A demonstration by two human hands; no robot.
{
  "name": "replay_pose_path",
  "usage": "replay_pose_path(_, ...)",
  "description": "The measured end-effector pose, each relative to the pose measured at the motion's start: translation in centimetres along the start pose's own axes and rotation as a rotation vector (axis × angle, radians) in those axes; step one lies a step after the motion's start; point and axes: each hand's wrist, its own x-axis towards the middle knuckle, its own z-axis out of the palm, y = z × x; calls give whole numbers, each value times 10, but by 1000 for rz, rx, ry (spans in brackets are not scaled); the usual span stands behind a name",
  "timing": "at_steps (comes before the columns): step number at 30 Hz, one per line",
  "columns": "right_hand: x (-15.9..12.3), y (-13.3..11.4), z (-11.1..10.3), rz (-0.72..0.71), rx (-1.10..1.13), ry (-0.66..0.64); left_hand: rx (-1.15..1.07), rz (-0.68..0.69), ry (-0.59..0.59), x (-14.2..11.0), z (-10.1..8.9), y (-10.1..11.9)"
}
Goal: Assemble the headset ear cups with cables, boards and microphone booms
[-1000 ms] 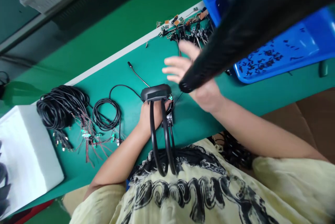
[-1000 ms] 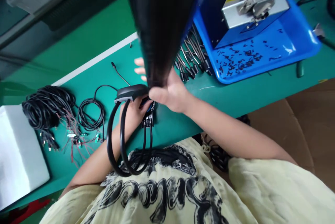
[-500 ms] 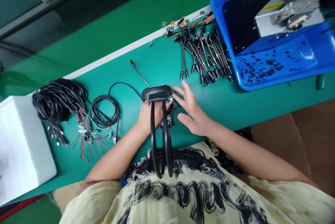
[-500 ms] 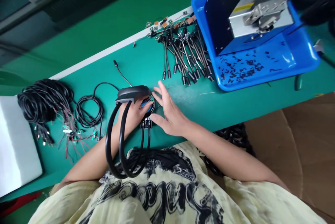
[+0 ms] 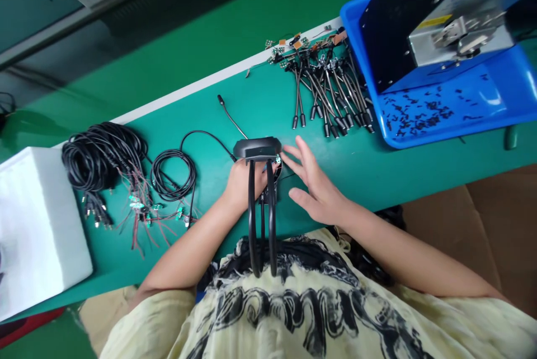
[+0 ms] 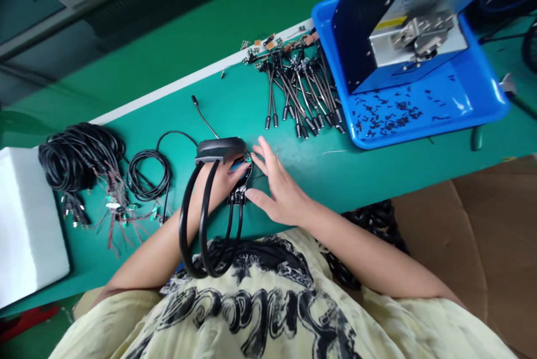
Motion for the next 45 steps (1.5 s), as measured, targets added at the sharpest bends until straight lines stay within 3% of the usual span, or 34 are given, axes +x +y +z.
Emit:
replay_pose_path(8, 13, 5, 3, 9, 121, 72, -22, 16, 22, -1, 1, -1)
replay_pose_path(16, -1, 9, -3, 26, 131, 64, -43, -29, -24, 0, 1, 0)
replay_pose_path(35, 7, 9, -6, -19, -53, 89, 84, -33, 1, -1, 1, -1)
replay_pose_path(38, 6, 4, -5, -55, -201, 86, 61, -32, -6, 0, 2, -1)
replay_pose_path(41, 7, -1, -5, -103, -556, 78, 28, 18, 0, -3, 1, 2)
replay_pose_path(45, 9, -2, -5, -129, -783, 18, 51, 77, 31, -19, -13, 3)
